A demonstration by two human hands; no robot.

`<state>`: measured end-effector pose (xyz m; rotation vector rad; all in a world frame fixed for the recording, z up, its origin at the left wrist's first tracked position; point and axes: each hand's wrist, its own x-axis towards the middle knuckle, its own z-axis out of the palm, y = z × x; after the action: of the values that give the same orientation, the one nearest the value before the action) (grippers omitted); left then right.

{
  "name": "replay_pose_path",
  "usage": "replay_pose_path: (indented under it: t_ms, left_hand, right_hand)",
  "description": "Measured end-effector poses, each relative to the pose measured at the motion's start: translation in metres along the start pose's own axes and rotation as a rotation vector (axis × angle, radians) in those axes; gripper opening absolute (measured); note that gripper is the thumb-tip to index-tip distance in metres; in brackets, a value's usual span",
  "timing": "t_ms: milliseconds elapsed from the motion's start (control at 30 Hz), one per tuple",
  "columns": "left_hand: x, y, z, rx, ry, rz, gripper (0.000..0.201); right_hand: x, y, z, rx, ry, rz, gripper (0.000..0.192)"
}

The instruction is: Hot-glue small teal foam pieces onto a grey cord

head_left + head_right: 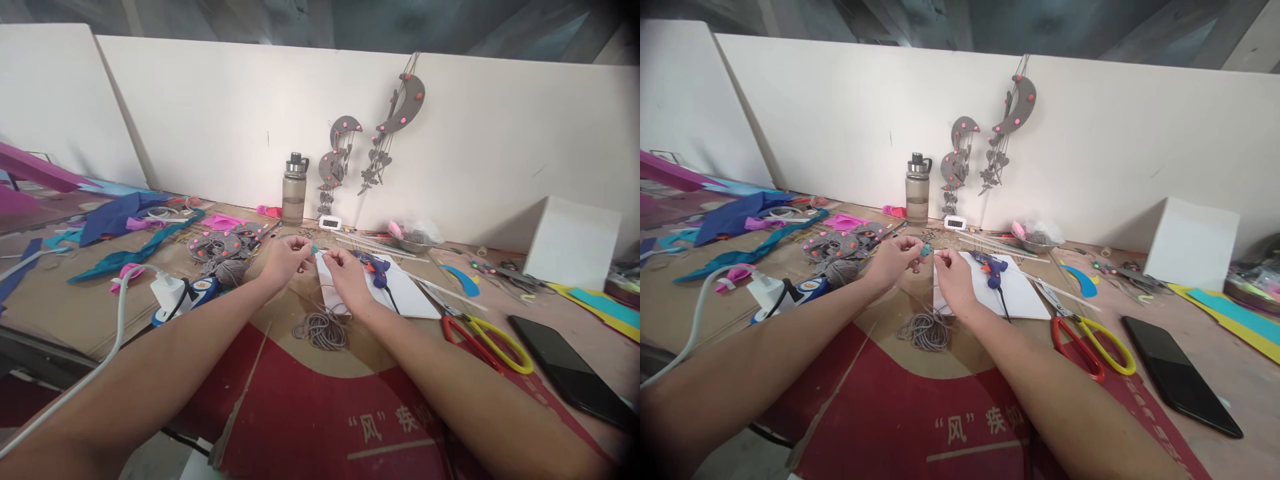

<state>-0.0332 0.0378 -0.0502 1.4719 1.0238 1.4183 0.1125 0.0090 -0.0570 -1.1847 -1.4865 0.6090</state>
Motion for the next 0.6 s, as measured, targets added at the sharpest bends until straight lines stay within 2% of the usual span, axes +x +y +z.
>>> replay_pose_path:
  t_ms: [133,300,600]
  left_hand:
    - [0.008,-0.001,-0.007,-0.007,0.067,0.042,0.022]
    - [0.016,-0.002,-0.014,-0.121,0.15,0.017,0.022]
    - [0.031,0.004,-0.031,-0.311,0.302,0.004,0.015]
  right_hand:
    - [0.002,-0.013,-0.006,-0.007,-0.023,-0.051,0.022]
    - [-0.002,-0.036,-0.016,-0.049,-0.084,-0.12,0.023]
    - [-0.037,-0.073,-0.05,-0.193,-0.195,-0.185,0.025]
